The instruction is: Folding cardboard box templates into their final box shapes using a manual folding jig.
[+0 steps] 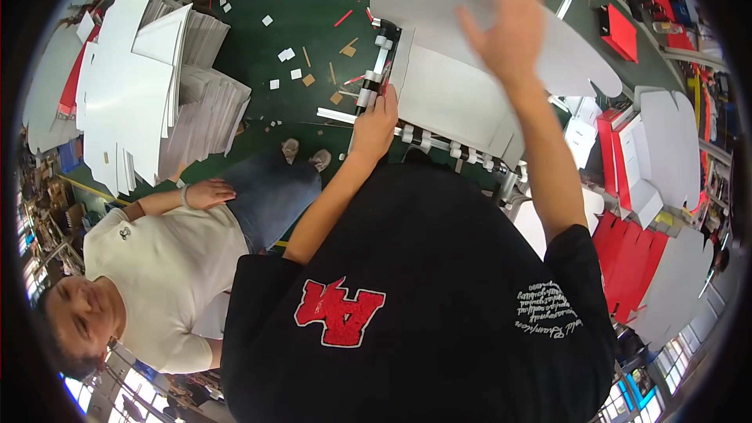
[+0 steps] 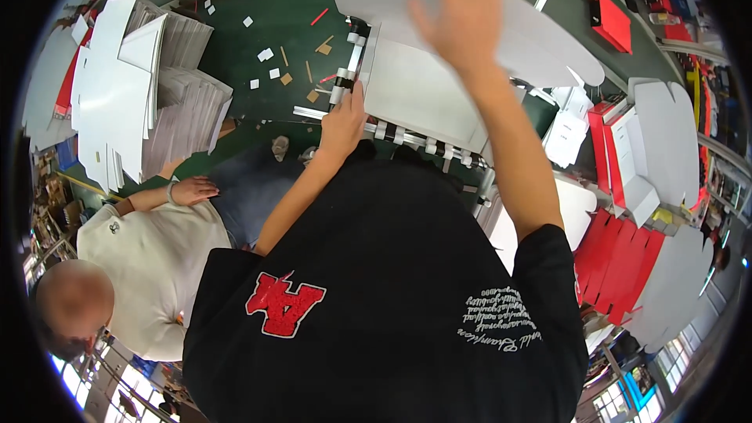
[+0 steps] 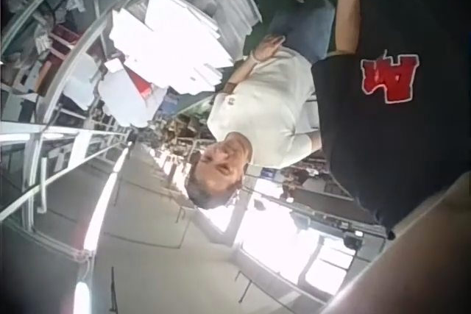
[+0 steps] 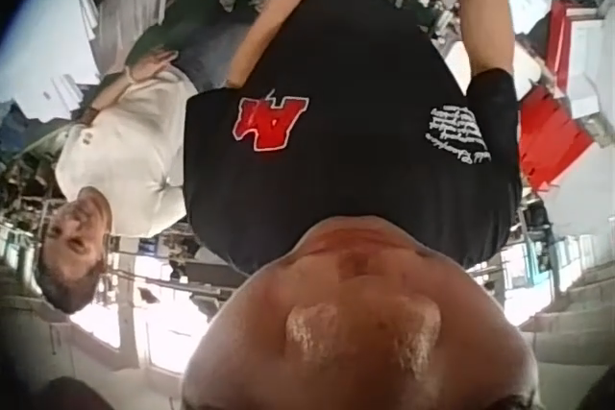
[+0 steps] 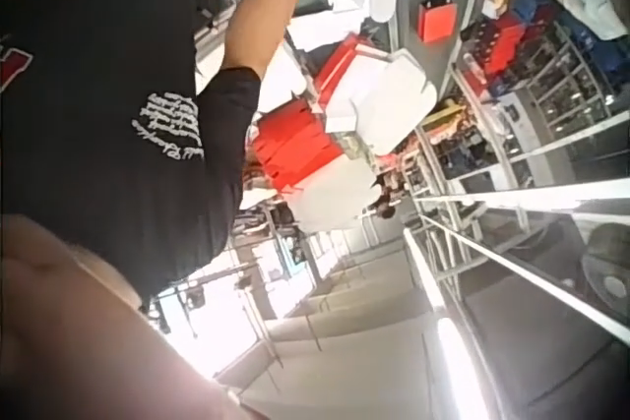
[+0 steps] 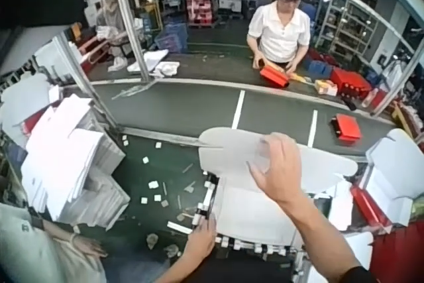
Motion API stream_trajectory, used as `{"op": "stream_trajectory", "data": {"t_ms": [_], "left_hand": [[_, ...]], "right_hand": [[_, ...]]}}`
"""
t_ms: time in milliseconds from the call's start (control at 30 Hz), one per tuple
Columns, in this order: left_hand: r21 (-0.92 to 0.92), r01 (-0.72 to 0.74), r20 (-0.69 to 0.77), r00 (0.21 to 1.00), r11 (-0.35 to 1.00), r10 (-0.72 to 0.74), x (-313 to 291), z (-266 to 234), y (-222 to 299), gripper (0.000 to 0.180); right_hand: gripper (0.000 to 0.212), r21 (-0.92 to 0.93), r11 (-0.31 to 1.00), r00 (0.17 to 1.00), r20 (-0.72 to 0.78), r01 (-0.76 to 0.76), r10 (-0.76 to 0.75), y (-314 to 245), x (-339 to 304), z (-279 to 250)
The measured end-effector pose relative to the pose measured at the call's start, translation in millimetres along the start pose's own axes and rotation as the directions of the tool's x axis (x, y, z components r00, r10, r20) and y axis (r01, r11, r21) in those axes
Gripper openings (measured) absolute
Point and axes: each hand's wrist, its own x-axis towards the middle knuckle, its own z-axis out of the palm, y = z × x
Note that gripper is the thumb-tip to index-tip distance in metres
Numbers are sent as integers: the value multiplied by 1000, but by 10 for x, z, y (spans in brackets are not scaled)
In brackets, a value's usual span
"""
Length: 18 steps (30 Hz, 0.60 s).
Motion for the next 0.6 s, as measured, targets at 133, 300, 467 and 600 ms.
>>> {"op": "stream_trajectory", "data": {"t_ms": [133,300,467,600], "left_hand": [[62,-80,205,976,995,66,109,-55,-41,62],[142,-260,163,958,955,237,159,-44,-25,57],[397,-500,400,849,770,345,183,57,-96,68],[-51,-343,405,851,938,334,469,-71,-148,53]], "right_hand": [[57,-135,958,904,318,-254,285,85,530,-514],[23,-118,987,829,559,107,-23,16,256,-471],[19,91,993,865,490,76,-111,-173,58,-504],[18,77,996,870,488,44,-76,-175,26,-489]]}}
